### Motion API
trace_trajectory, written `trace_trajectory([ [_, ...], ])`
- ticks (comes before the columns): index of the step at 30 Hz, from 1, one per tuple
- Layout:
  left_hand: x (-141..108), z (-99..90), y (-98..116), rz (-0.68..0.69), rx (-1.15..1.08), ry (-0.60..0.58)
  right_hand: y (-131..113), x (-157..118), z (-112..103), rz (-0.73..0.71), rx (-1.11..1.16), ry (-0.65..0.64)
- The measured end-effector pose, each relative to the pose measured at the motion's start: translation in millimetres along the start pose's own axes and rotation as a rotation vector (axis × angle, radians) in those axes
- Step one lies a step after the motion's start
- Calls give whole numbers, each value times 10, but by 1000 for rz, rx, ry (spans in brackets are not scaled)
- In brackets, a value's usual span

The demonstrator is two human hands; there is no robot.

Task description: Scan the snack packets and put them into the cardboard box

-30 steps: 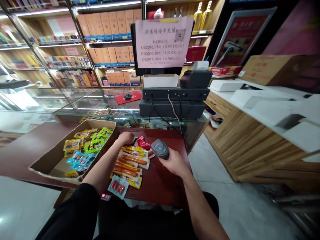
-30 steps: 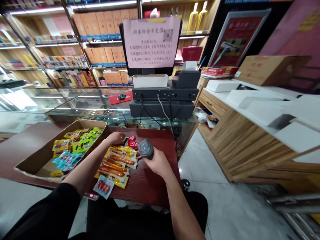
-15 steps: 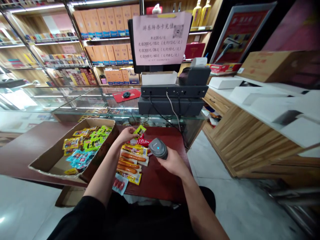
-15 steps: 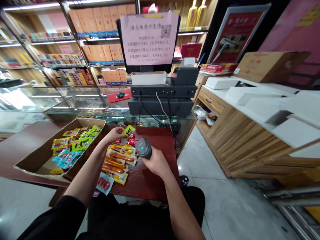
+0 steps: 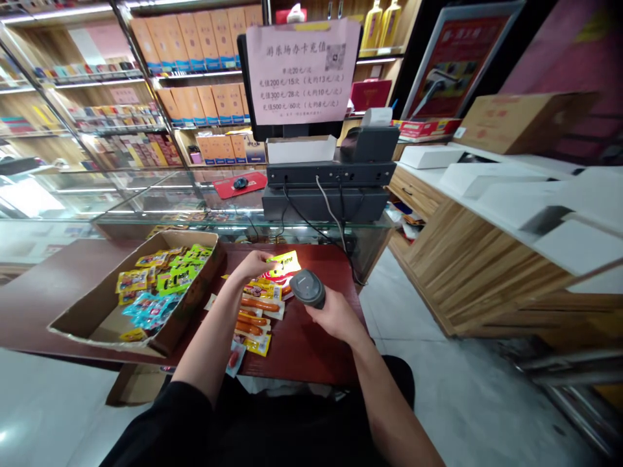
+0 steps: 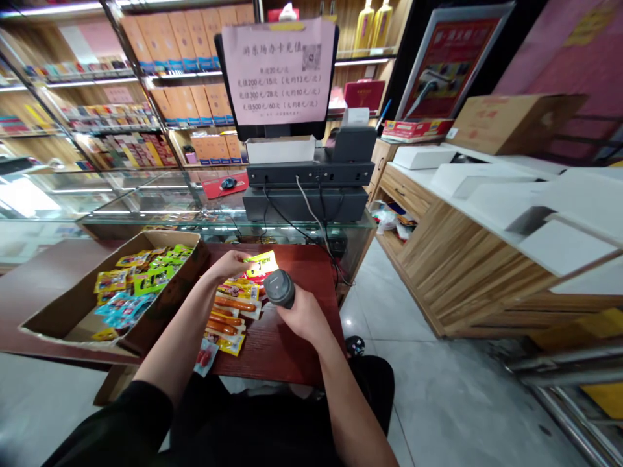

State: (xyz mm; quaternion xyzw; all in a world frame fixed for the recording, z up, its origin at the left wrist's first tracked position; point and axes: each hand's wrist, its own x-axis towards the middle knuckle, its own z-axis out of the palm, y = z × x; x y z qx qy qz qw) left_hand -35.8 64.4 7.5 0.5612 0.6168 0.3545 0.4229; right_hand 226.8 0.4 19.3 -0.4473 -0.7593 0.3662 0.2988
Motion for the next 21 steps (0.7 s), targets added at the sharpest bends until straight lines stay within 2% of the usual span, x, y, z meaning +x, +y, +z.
trace_trajectory([
  [5, -27, -62, 4, 17, -17, -20, -20, 29, 20, 7, -1, -8],
  [8, -161, -312, 49, -1, 11, 12, -60, 89, 84, -13, -5, -47],
  [10, -307, -624, 80, -17, 61, 104, -96, 154, 149, -26, -15, -73],
  [13, -586, -1249, 65, -31, 184, 266, -162, 284, 280, -41, -41, -116],
  [16, -861, -1853, -52, -77, 266, 371, -259, 416, 449, -99, -26, -165],
  [18, -986, -2136, -162, -104, 267, 410, -347, 489, 579, -135, -8, -190],
  [21, -1048, -2352, -309, -143, 290, 437, -494, 565, 770, -166, 6, -224],
])
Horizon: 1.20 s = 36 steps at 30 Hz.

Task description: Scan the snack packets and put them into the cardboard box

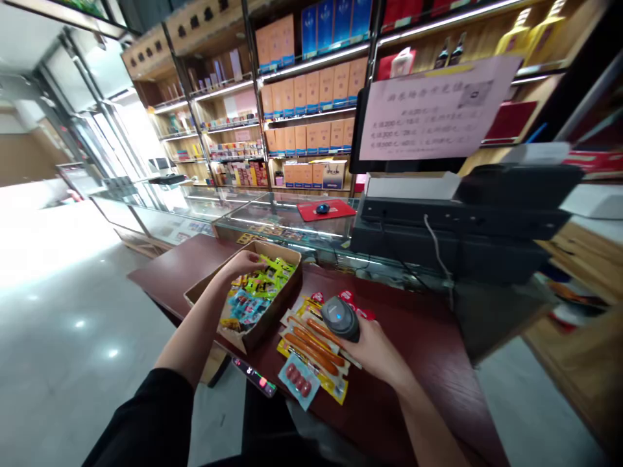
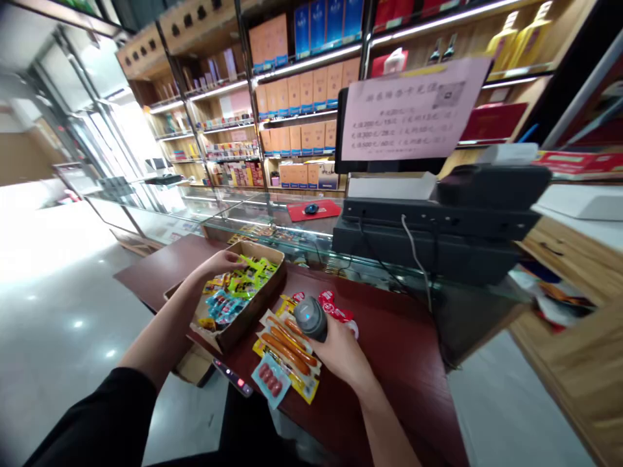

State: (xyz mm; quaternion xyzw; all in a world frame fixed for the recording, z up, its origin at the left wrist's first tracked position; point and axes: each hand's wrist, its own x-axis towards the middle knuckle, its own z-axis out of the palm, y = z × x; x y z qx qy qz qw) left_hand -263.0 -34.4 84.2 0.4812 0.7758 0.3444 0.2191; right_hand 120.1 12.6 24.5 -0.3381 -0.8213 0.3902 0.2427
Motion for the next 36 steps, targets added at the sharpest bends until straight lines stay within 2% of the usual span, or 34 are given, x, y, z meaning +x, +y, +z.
trace_trajectory([
  [5, 87, -23, -64, 13, 146, 120, -154, 100, 128, -9, 15, -27],
  [8, 91, 33, 39, 100, 184, 119, -160, 89, 92, 2, -1, -6],
  [10, 72, 152, 164, 151, 198, 87, -134, 62, 36, 4, 4, -2],
  [13, 32, 495, 407, 221, 191, 25, -58, -4, -74, 7, 34, -4],
  [17, 24, 1120, 707, 294, 159, -77, 90, -148, -260, 53, 5, 63],
  [20, 94, 1549, 840, 295, 162, -160, 198, -288, -420, 118, -54, 127],
  [23, 215, 1877, 901, 264, 179, -202, 286, -436, -566, 139, -89, 183],
  [30, 410, 2392, 943, 97, 260, -216, 478, -702, -734, 191, -77, 254],
  [36, 385, 2579, 922, 5, 268, -256, 585, -818, -763, 209, -71, 285],
])
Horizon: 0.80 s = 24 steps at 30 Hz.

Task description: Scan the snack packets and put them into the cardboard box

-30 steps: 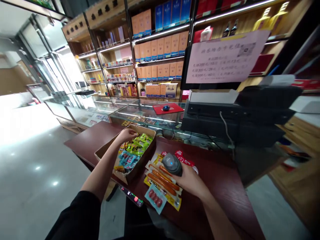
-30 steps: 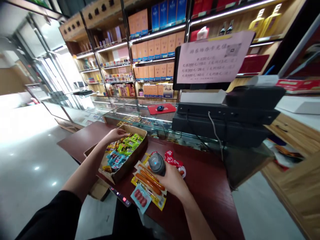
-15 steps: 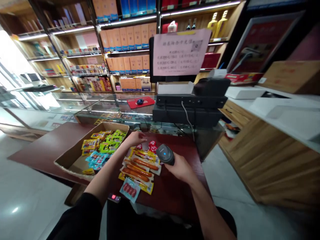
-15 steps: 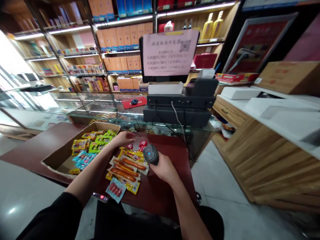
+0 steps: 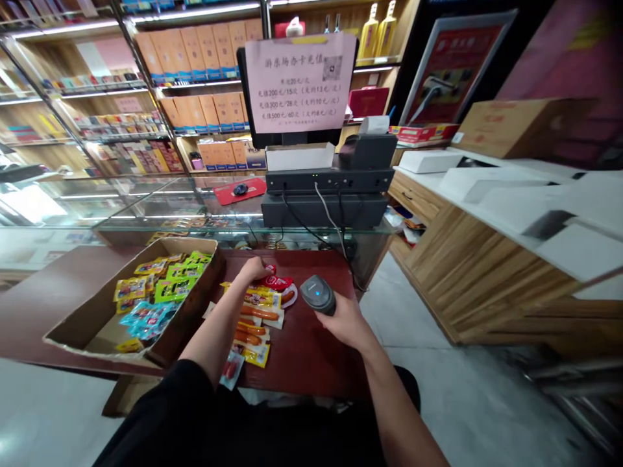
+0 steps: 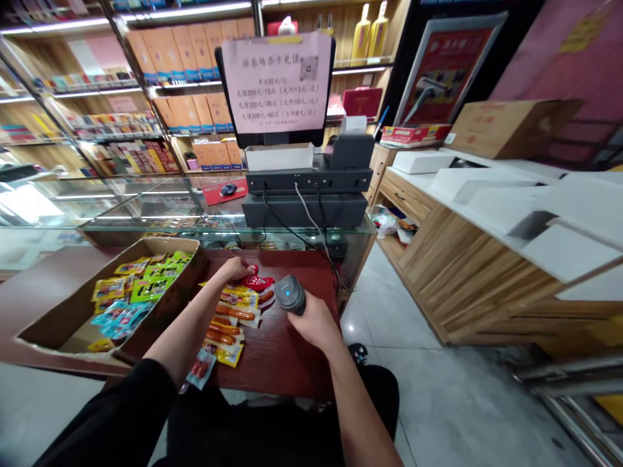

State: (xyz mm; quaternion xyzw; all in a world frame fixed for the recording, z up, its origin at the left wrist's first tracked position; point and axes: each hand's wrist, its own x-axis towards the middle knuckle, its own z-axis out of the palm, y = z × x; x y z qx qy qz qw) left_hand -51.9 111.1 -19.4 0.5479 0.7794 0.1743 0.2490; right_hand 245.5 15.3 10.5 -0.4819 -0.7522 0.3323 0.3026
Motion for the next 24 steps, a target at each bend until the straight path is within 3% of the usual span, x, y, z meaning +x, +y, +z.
trace_trajectory([
  [4, -47, 31, 17, -61, -187, -9, -31, -56, 22, 9, 43, -17],
  [8, -242, 96, 58, -9, -680, 8, -86, -94, 85, 110, 212, -89],
  [11, -456, 166, 82, 23, -930, 25, -88, -83, 134, 134, 229, -39],
  [16, -682, 225, 110, 19, -991, 79, -46, -62, 185, 80, 144, 41],
  [24, -705, 220, 160, 57, -998, 129, -16, -76, 239, 68, 152, 49],
])
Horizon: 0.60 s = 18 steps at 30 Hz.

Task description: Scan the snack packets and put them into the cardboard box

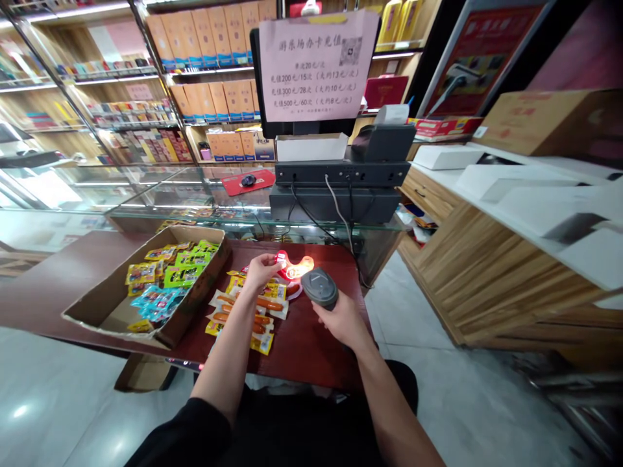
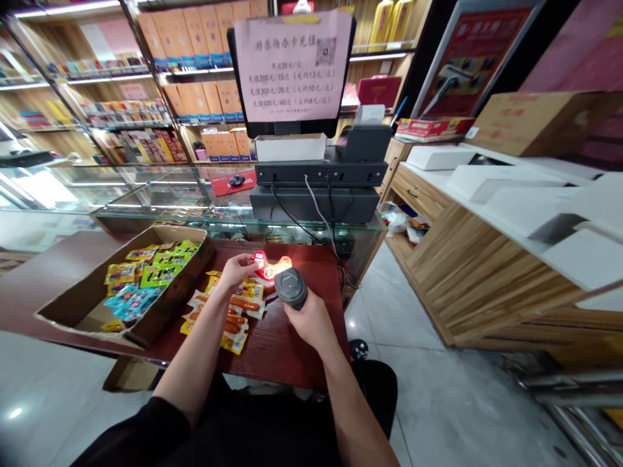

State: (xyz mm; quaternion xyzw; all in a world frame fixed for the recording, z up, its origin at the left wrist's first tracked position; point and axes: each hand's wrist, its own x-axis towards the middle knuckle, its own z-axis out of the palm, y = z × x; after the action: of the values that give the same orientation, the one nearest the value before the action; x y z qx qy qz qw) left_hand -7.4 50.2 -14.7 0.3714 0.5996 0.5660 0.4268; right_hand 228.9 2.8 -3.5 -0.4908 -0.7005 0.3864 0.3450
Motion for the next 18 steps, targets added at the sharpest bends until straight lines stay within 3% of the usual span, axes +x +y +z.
trace_trajectory([
  [5, -48, 7, 60, -9, -36, 0, -38, -7, -19, 13, -21, -14],
  [9, -104, -158, 146, 12, -31, 29, -109, -2, 10, -1, -55, -64],
  [13, -191, -648, 367, 88, -11, 104, -220, 68, 157, -47, -85, -126],
  [18, -352, -1602, 812, 169, 82, 249, -493, 201, 498, -125, -135, -199],
])
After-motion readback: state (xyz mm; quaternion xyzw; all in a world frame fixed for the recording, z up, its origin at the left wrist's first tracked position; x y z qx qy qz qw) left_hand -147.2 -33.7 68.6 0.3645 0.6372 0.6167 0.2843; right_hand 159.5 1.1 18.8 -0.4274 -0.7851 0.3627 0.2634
